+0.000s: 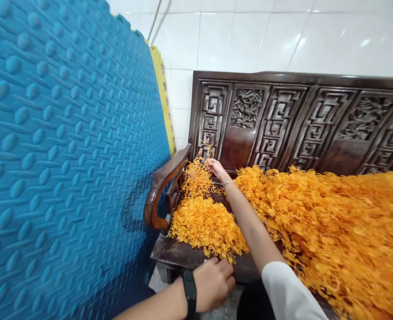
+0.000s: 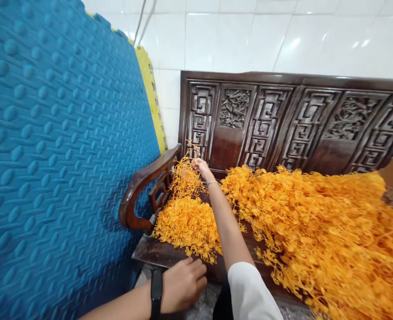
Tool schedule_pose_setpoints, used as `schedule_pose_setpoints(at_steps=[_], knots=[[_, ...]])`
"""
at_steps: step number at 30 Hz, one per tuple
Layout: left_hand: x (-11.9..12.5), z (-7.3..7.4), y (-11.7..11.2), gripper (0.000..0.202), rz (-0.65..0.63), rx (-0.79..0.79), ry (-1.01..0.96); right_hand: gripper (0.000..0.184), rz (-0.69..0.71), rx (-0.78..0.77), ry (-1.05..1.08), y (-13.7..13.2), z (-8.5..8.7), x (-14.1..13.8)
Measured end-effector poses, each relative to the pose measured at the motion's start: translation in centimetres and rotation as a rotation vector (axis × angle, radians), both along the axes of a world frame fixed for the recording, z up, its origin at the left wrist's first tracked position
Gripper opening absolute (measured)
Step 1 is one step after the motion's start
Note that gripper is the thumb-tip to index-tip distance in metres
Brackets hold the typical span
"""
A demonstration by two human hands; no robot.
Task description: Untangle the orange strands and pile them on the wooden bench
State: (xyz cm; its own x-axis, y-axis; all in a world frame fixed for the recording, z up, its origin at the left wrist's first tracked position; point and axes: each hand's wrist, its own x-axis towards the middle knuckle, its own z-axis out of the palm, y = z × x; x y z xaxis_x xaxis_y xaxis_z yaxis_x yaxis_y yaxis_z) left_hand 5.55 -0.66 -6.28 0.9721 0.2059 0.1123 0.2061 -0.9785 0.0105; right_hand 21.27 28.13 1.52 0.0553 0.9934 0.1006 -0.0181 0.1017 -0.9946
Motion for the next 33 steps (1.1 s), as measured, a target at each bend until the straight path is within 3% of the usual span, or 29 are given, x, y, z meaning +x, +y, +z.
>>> schedule_pose_setpoints(at_steps=[2, 6, 11, 16, 22, 33], knots=[[-0.2, 0.4, -0.4, 0.014, 0.007, 0.012, 0.007, 0.006, -0.091, -0.055, -0.004, 1.1, -1.1, -0.6], [-0.7, 1.6, -1.2, 0.017, 0.003, 0.068, -0.027, 0.031, -0.221, -0.1, -0.016, 1.9, -2.8, -0.8], [-0.7, 2.1, -1.3, 0.018, -0.02, 0.052, -0.064, 0.028, -0.19, -0.118, -0.076, 1.2, -3.0, 1.0], [0.0, 2.2, -1.3, 0.018, -0.03, 0.014, -0.043, 0.037, -0.192, -0.149, -0.208, 0.3, -3.0, 1.9], [0.4, 2.3, -1.7, 0.02, -0.039, -0.007, -0.035, 0.059, -0.233, -0.064, -0.377, 0.4, -3.3, 1.5], [-0.1, 1.5, -2.0, 0.015, -0.001, -0.021, 0.108, 0.06, 0.038, 0.076, -0.627, -2.7, -2.8, 1.0]])
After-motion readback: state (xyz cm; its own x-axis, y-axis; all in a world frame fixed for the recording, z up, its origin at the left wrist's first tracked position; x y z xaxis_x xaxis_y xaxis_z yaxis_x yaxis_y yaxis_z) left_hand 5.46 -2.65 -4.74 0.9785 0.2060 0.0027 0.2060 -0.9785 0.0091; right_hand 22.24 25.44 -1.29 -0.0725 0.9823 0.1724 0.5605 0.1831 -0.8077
